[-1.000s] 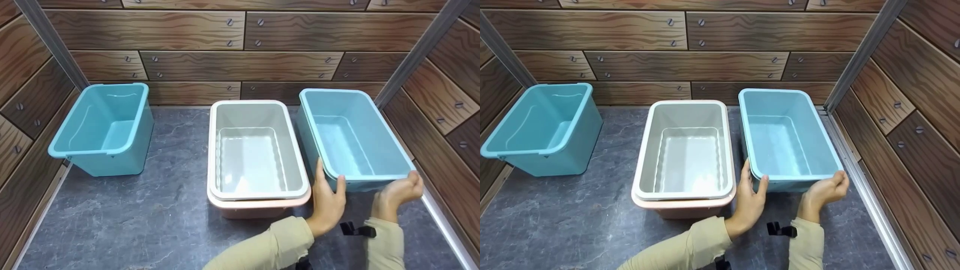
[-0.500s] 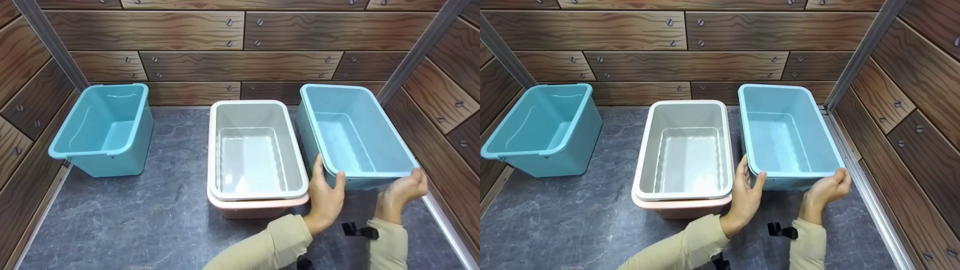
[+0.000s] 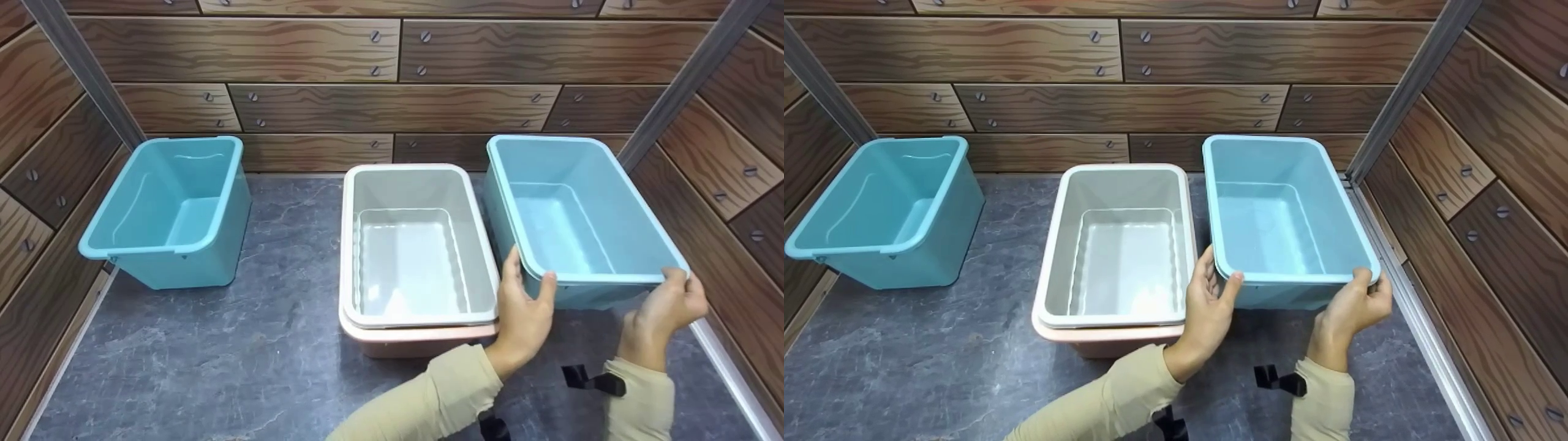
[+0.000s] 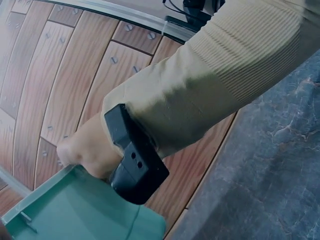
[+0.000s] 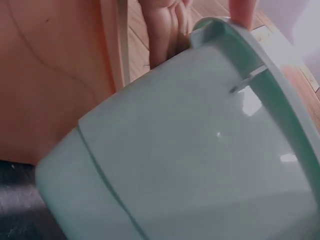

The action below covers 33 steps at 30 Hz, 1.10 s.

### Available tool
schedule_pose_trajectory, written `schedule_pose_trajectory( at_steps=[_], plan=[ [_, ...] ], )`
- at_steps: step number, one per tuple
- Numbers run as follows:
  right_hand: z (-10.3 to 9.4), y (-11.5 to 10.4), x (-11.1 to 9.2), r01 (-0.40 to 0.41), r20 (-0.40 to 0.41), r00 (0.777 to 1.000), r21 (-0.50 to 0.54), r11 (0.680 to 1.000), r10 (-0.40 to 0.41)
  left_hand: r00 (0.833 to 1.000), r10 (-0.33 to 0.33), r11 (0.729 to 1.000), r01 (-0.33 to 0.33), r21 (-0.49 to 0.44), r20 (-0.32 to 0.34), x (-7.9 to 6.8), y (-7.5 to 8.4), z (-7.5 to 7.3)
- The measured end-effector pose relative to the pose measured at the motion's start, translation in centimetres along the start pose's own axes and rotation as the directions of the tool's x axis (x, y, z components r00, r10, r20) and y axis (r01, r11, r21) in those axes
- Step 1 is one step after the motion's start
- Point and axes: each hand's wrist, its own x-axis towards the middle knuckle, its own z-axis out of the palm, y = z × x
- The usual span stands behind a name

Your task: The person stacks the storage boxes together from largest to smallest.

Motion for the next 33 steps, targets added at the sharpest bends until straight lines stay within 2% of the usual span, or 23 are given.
schedule_pose_trajectory(
  at_steps=[6,12,15,22,27,30,33],
  plan=[
    [0.2,-0.3,-0.5,0.015,0.017,1.000,0.026,1.000,-0.016,1.000,-0.025,1.000,0.025,-0.017,-0.006,0.6,0.4,-0.3],
    [0.7,-0.7,-0.7,0.009,0.026,1.000,0.074,0.997,-0.011,0.993,-0.120,0.991,0.121,-0.058,0.018,1.2,1.0,-0.7],
    [0.9,-1.0,-0.8,-0.010,0.026,1.000,0.067,0.998,0.008,0.990,-0.137,0.988,0.139,-0.065,0.026,1.4,1.2,-0.8],
    [1.2,-1.4,-1.2,-0.048,0.007,0.999,0.037,0.998,0.047,0.992,-0.122,0.988,0.122,-0.097,0.015,2.2,1.3,-0.9],
    [1.3,-1.5,-1.5,-0.038,0.002,0.999,0.037,0.999,0.038,0.995,-0.101,0.986,0.103,-0.132,0.025,2.9,1.5,-1.2],
    [1.3,-1.4,-1.7,-0.021,-0.002,1.000,0.043,0.999,0.021,0.993,-0.109,0.986,0.113,-0.119,0.037,3.3,1.8,-1.5],
    [1.4,-1.5,-1.8,-0.015,0.001,1.000,0.089,0.996,0.015,0.992,-0.119,0.986,0.123,-0.111,0.049,3.8,1.9,-1.8]
  ],
)
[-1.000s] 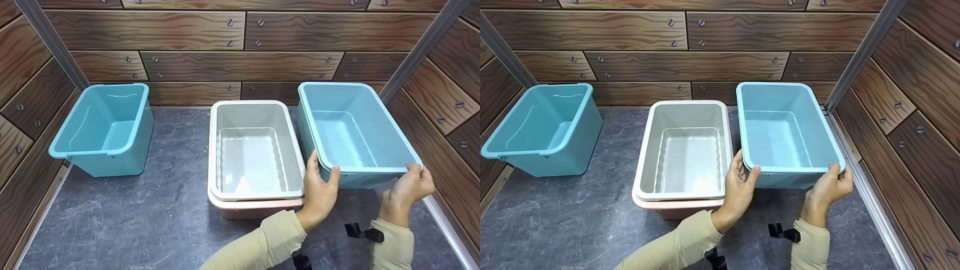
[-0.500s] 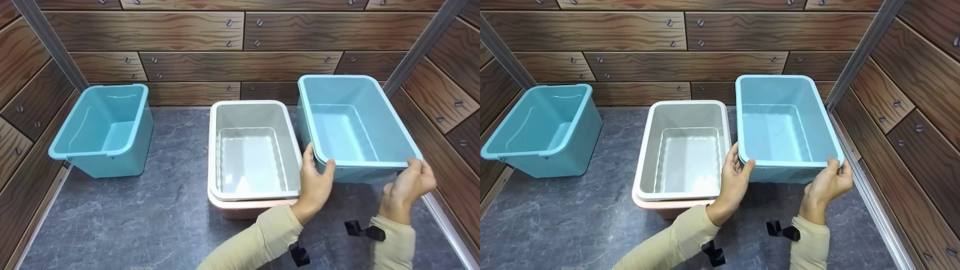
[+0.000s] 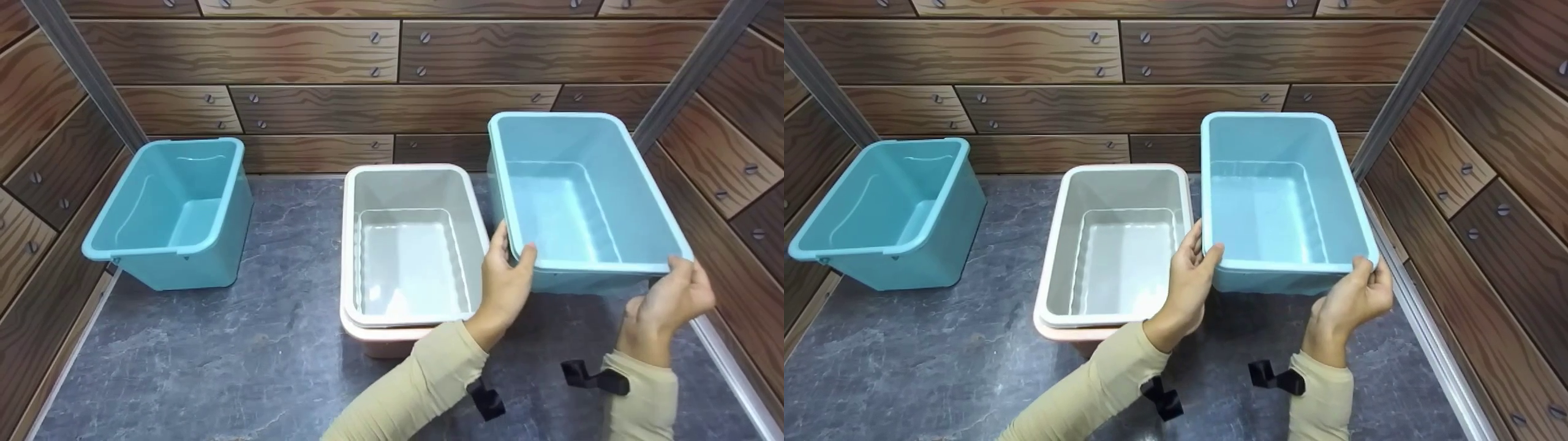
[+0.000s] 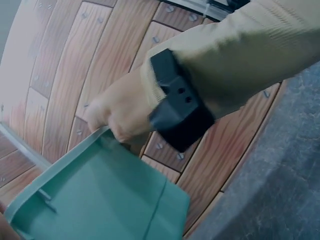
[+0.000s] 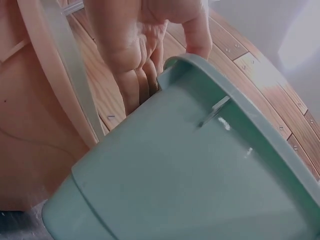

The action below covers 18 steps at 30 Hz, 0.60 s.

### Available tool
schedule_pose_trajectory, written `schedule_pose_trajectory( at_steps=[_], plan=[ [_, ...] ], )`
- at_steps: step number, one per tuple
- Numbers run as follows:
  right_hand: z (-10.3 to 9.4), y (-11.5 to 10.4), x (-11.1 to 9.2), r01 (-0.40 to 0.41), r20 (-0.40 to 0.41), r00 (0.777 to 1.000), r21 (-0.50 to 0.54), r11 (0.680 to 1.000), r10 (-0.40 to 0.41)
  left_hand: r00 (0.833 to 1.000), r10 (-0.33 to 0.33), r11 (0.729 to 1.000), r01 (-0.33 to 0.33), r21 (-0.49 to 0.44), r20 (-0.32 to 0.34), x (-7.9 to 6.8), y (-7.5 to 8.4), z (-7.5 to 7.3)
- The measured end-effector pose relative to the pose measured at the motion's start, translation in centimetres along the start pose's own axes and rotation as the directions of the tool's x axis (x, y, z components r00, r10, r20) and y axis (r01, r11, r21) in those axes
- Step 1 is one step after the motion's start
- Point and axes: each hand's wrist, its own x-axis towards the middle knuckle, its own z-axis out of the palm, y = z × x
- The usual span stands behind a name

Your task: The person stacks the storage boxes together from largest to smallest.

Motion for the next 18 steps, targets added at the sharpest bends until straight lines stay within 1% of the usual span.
schedule_pose_trajectory(
  at_steps=[2,5,10,12,14,18],
  plan=[
    [0.05,0.01,-0.06,0.006,-0.003,1.000,0.032,0.999,-0.005,1.000,-0.002,1.000,0.002,0.004,0.003,0.26,0.13,-0.14],
    [0.07,0.10,-0.18,0.023,-0.005,1.000,0.065,0.998,-0.023,1.000,0.015,1.000,-0.015,0.027,0.000,0.44,0.33,-0.32],
    [-0.02,-0.10,-0.32,0.052,-0.007,0.999,0.085,0.995,-0.051,1.000,0.030,0.999,-0.030,0.034,-0.009,0.24,0.70,-0.41],
    [0.02,-0.33,-0.33,0.053,0.000,0.999,0.085,0.995,-0.053,1.000,0.023,1.000,-0.023,0.021,-0.010,0.14,0.79,-0.43],
    [0.10,-0.51,-0.32,0.061,0.016,0.998,0.056,0.997,-0.062,1.000,0.015,1.000,-0.014,0.008,-0.013,0.09,0.83,-0.45],
    [0.05,-0.73,-0.15,0.072,0.073,0.995,0.002,0.997,-0.072,1.000,0.004,1.000,-0.004,-0.011,-0.015,0.01,0.85,-0.56]
  ],
)
